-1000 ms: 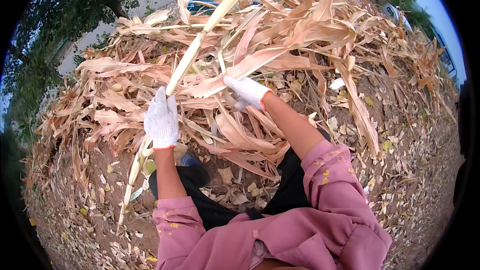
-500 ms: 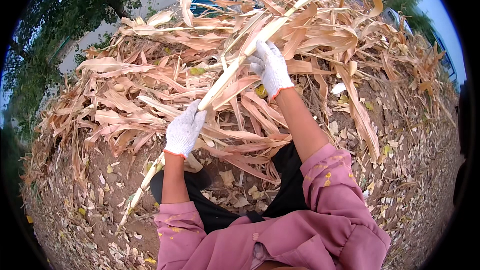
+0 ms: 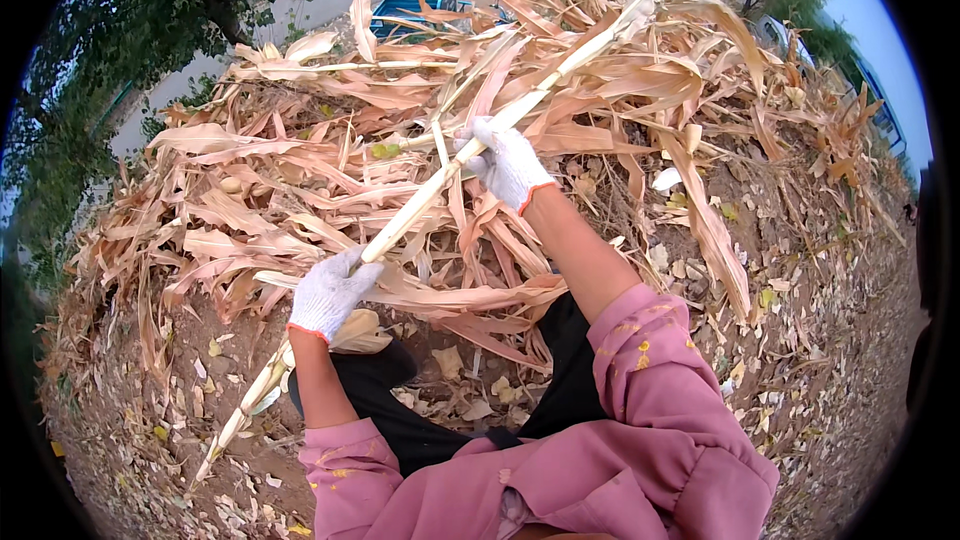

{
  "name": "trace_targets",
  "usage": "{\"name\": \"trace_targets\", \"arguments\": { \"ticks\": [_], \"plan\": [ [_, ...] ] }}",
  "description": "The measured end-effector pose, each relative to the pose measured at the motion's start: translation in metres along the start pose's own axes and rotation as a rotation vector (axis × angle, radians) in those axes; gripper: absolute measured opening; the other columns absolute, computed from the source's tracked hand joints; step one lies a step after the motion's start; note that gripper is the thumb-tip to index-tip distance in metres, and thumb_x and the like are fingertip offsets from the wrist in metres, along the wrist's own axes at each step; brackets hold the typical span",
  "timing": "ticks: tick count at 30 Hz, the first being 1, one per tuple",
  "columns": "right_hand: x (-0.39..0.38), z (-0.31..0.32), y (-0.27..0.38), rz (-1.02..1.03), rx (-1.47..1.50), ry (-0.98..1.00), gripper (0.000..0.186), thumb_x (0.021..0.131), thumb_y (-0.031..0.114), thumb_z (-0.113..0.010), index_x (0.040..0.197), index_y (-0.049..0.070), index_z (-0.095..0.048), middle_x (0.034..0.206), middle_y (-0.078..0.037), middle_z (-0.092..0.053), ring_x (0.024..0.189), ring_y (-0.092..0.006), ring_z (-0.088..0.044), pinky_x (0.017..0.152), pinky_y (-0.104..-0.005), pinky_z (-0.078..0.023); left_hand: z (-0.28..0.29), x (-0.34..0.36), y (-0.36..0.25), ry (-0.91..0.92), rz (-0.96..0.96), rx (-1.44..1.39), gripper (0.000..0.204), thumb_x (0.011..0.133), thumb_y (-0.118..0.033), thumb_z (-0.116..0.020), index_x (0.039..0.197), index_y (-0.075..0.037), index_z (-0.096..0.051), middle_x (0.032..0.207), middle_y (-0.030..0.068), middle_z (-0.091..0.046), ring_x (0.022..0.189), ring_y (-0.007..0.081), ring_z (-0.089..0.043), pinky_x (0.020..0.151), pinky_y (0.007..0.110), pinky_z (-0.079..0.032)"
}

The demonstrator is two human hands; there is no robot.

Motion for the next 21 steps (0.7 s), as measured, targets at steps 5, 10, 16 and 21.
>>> {"name": "trace_targets", "arguments": {
  "ticks": [5,10,16,21],
  "plan": [
    [-0.036,-0.036,-0.049,-0.264,0.15,0.164,0.019,0.095,0.018,-0.057,0.11,0.008,-0.055,0.098,-0.005,-0.066,0.086,-0.0149,-0.066,0.063,-0.0226,-0.058,0.034,-0.025,0.029,0.034,0.062,-0.209,0.058,0.077,-0.031,-0.073,0.126,-0.005,-0.058,0.095,0.01,-0.065,0.077,0.0187,-0.062,0.073,0.033,-0.05],
    [-0.081,-0.066,-0.118,-0.468,-0.079,0.282,0.023,0.093,0.023,-0.06,0.113,0.012,-0.058,0.1,-0.002,-0.064,0.089,-0.0119,-0.063,0.07,-0.0268,-0.053,0.003,0.001,-0.005,-0.163,-0.335,-0.285,0.066,0.078,-0.024,-0.07,0.136,-0.003,-0.046,0.118,0.0128,-0.058,0.107,0.0252,-0.058,0.092,0.035,-0.046],
    [-0.095,-0.048,-0.163,-0.328,-0.398,0.561,0.032,0.098,0.025,-0.049,0.126,0.009,-0.051,0.118,-0.009,-0.059,0.102,-0.0216,-0.057,0.088,-0.0359,-0.048,-0.052,0.026,-0.064,-0.184,-0.492,0.125,0.067,0.084,-0.035,-0.063,0.14,-0.006,-0.04,0.128,0.0194,-0.054,0.113,0.0354,-0.055,0.095,0.042,-0.045],
    [-0.077,-0.045,-0.127,0.239,-1.318,0.92,0.033,0.092,0.03,-0.049,0.111,0.006,-0.062,0.112,-0.019,-0.064,0.102,-0.0293,-0.06,0.09,-0.0388,-0.047,-0.053,0.042,-0.061,-0.26,-0.421,0.168,0.048,0.087,-0.024,-0.058,0.133,-0.012,-0.049,0.12,0.0171,-0.058,0.102,0.0356,-0.06,0.084,0.043,-0.05]
  ]
}}
Point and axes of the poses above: each hand's wrist, its own x-axis towards the middle knuckle, its own z-axis out of the back of the hand, y = z × x, the point moved 2 cm from there along x, towards the middle knuckle
